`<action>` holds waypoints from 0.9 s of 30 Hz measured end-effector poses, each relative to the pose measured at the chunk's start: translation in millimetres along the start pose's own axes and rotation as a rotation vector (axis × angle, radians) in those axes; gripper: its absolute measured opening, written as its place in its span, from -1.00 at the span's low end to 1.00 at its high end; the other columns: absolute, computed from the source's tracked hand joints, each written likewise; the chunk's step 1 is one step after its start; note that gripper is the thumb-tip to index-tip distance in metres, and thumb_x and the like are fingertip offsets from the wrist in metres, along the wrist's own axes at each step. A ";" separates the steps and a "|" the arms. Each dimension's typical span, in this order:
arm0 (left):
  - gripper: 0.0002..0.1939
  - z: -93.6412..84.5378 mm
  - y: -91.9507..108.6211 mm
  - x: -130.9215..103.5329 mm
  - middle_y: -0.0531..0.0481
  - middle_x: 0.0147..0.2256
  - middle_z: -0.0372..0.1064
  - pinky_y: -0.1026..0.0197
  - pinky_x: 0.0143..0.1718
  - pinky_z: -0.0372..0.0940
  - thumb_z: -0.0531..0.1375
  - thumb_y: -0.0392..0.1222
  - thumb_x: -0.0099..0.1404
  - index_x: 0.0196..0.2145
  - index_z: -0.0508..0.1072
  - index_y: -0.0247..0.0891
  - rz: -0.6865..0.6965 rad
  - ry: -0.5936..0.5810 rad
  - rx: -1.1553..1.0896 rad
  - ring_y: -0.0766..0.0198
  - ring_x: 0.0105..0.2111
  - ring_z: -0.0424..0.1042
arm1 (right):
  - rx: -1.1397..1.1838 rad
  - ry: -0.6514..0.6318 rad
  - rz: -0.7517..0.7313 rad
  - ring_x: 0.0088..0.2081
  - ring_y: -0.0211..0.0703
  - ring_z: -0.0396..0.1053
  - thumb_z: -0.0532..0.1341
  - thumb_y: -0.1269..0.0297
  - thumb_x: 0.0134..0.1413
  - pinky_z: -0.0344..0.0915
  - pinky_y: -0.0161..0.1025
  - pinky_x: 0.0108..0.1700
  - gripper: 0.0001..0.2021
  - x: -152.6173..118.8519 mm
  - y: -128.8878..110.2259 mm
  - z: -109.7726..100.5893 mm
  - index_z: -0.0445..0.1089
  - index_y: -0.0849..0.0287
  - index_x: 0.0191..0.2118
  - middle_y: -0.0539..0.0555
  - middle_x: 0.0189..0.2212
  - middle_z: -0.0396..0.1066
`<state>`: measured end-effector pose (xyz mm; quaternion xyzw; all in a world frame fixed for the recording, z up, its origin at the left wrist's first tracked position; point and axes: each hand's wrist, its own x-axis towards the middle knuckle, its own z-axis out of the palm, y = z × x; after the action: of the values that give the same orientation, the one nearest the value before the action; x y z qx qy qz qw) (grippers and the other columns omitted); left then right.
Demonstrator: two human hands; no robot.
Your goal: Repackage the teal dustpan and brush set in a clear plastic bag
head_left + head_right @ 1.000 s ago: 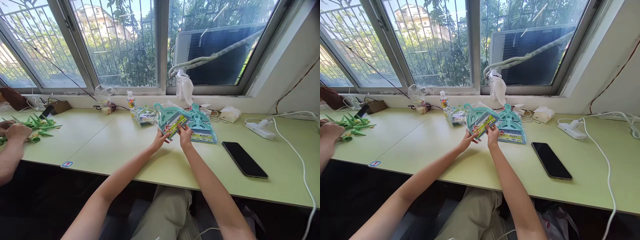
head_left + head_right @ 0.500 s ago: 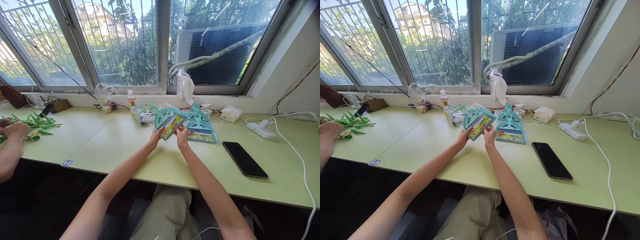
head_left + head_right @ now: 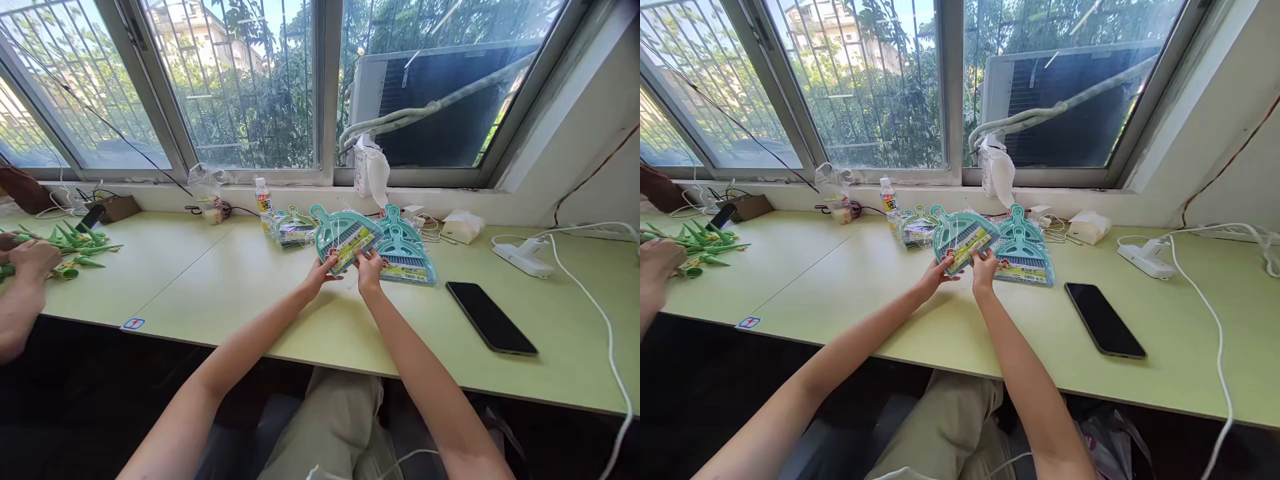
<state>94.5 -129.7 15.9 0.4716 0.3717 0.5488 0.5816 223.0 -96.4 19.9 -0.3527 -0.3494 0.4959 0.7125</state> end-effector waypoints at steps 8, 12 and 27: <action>-0.57 -11.5 4.3 7.0 -0.18 -0.21 0.50 0.22 -0.52 0.38 0.30 -0.14 0.05 -0.14 0.31 -0.33 0.066 0.127 0.001 0.17 -0.48 0.53 | -0.044 -0.066 0.148 -0.30 -0.12 0.51 0.03 -0.02 0.20 0.46 -0.18 -0.27 -0.65 3.7 -4.1 3.7 0.36 0.15 -0.20 0.10 -0.35 0.52; -0.54 -20.8 6.9 11.5 -0.13 -0.20 0.49 0.20 -0.54 0.40 0.28 -0.14 0.06 -0.10 0.28 -0.29 0.114 0.193 -0.043 0.21 -0.52 0.50 | -0.323 -0.145 0.092 -0.34 -0.16 0.47 0.04 0.11 0.16 0.41 -0.21 -0.31 -0.69 6.3 -7.3 -2.8 0.40 0.18 -0.15 0.11 -0.32 0.53; -0.44 -14.8 8.4 1.5 -0.13 -0.04 0.36 0.11 -0.50 0.50 0.33 -0.04 0.05 -0.08 0.17 -0.21 0.253 0.204 0.022 0.14 -0.31 0.50 | -1.119 -0.300 -0.176 -0.12 -0.08 0.35 0.27 0.30 -0.15 0.25 -0.19 -0.16 -0.64 3.9 1.3 -8.8 0.34 0.11 -0.12 0.08 -0.09 0.39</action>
<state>78.2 -126.5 20.0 0.4627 0.3726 0.6585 0.4620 230.8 -93.7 14.9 -0.5711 -0.6830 0.2194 0.3991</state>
